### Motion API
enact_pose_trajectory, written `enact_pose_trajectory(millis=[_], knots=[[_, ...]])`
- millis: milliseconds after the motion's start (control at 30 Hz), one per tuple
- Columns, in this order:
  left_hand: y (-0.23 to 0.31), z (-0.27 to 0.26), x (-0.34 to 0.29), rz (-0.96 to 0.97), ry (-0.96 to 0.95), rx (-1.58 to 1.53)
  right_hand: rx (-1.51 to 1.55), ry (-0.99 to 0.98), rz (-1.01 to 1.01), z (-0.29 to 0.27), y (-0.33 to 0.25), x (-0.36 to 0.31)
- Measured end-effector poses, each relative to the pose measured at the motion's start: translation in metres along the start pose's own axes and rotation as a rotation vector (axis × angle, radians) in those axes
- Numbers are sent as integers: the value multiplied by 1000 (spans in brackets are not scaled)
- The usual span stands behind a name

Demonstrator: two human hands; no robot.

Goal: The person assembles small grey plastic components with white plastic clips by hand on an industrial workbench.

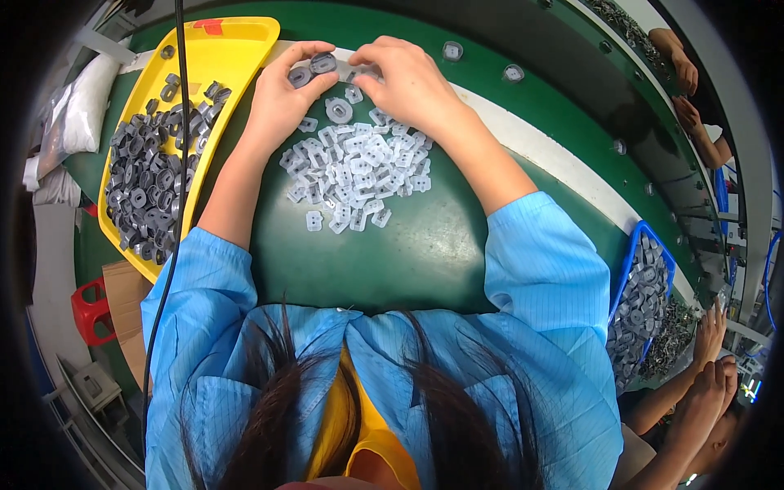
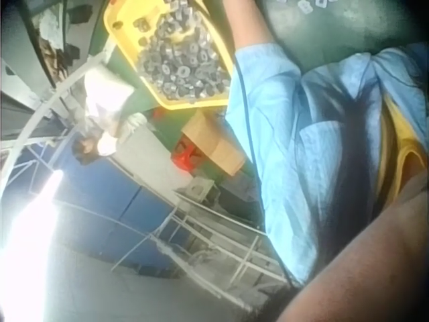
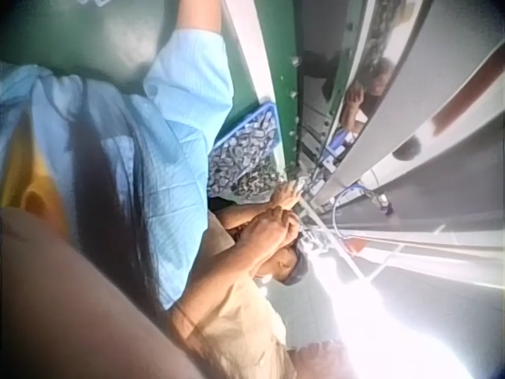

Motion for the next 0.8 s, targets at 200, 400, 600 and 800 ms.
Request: enact_pose_trajectory(millis=[200,400,600,800], knots=[[8,3,-3,29,-41,117,-181,-107,-30,-11,-13,-13],[12,10,-3,172,44,71,35,-163,192,-34,-17,-10],[35,21,-5,171,73,97,841,-92,354,-12,-15,-6],[36,21,-6,375,164,130,910,-20,342,1,-11,-9]])
Point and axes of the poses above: each hand's wrist, its own x-axis towards the middle knuckle, its own z-axis out of the palm, y = z × x, the point moved 2 cm from there along x, towards the middle knuckle, and after that the axes turned 12 degrees about z, right-handed, at the moved point
